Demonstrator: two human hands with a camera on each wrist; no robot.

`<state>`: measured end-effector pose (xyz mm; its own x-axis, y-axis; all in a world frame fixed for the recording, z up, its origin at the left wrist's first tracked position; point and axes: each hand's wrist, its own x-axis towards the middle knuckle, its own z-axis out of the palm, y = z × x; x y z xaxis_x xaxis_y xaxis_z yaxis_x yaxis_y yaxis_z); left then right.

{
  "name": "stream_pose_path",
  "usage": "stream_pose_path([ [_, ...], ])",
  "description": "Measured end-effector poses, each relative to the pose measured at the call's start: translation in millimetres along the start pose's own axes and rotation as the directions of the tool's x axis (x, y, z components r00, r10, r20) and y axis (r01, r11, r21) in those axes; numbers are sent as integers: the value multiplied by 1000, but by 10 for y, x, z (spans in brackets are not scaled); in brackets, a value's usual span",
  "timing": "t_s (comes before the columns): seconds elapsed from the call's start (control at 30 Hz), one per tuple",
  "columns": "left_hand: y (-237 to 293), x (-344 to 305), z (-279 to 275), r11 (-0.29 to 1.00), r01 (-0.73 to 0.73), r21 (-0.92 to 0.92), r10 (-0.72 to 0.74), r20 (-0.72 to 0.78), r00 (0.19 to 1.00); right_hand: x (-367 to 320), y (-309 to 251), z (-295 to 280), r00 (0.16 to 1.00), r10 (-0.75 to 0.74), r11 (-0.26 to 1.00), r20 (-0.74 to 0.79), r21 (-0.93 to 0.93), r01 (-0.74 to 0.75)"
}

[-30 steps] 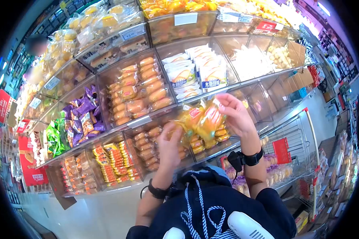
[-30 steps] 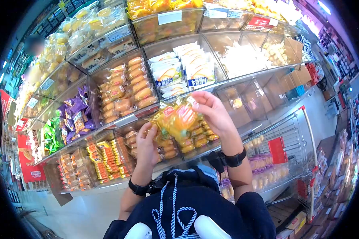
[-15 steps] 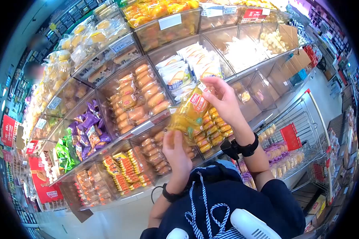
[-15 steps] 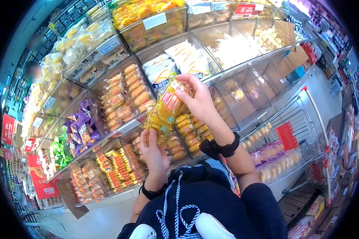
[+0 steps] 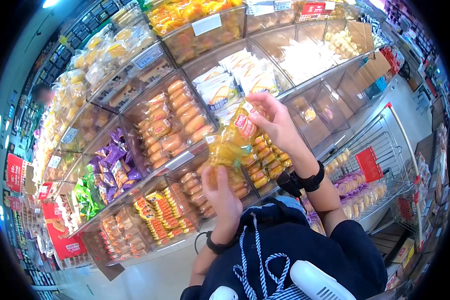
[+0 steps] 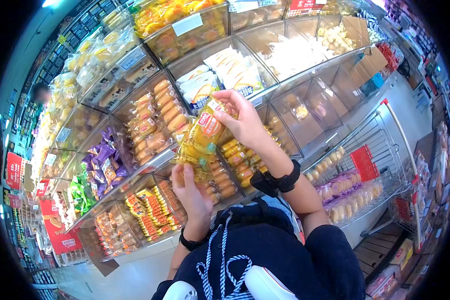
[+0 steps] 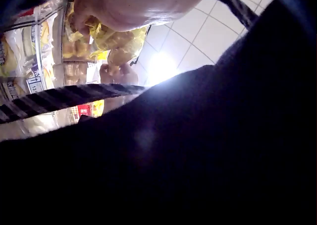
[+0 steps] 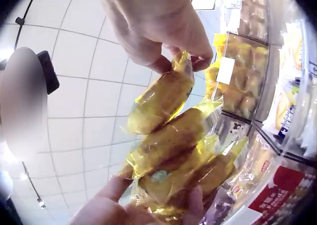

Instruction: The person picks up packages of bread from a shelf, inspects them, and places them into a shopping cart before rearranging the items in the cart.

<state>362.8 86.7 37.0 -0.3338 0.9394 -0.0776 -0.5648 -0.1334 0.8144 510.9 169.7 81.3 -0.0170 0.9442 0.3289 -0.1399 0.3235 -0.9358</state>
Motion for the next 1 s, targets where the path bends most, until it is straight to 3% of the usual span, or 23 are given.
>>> stream_pose_path([
  [0.1, -17, 10, 11, 999, 4, 38, -4, 2, 1000, -6, 21, -42, 1000, -12, 1000, 1, 1, 12],
  [0.2, -82, 41, -7, 998, 22, 63, -24, 25, 999, -28, 79, -83, 998, 52, 985, 39, 165, -58],
  [0.27, -107, 53, 3, 992, 92, 83, -95, 30, 995, -96, 54, -114, 975, 193, 969, 105, 136, -207],
  [0.33, -97, 51, 6, 964, 236, 125, -243, 46, 969, -158, 353, -206, 980, 99, 968, 173, 213, -136],
  [0.37, -140, 79, -21, 965, 226, 133, -239, 100, 966, -215, 420, -240, 982, 58, 970, 180, 222, -98],
  [0.43, -212, 158, -104, 945, 280, 166, -310, 189, 932, -374, 143, -377, 900, 404, 910, 163, 31, -414],
  [0.47, -254, 185, -129, 923, 333, 194, -371, 216, 903, -463, 626, -426, 971, 195, 975, 139, 79, -207],
  [0.5, -299, 148, -133, 908, 358, 219, -401, 205, 893, -543, 758, -457, 983, 101, 988, 153, 102, -117],
  [0.57, -373, 164, -191, 868, 415, 273, -475, 209, 855, -732, 859, -458, 953, 248, 924, 172, 252, -286],
  [0.6, -413, 148, -144, 859, 401, 319, -481, 236, 844, -828, 916, -489, 969, 195, 948, 152, 225, -226],
  [0.7, -587, 167, 39, 820, 391, 419, -523, 267, 810, -1056, 968, -613, 974, 222, 939, -33, 277, -205],
  [0.8, -761, 43, 376, 725, 314, 613, -586, 311, 748, -1258, 1037, -759, 930, 270, 933, -248, 305, -190],
  [0.83, -835, 25, 448, 673, 364, 644, -634, 249, 732, -1305, 954, -814, 914, 248, 959, -321, 213, -186],
  [0.93, -1087, 76, 228, 563, 121, 817, -734, 428, 527, -1558, 1030, -917, 917, 141, 968, -372, -144, -208],
  [0.97, -1163, 81, 197, 602, 200, 773, -753, 467, 463, -1615, 1070, -925, 903, 96, 973, -420, -154, -175],
  [1.0, -1220, 57, 231, 590, 177, 787, -760, 468, 451, -1674, 1084, -942, 896, 114, 955, -430, -201, -218],
])
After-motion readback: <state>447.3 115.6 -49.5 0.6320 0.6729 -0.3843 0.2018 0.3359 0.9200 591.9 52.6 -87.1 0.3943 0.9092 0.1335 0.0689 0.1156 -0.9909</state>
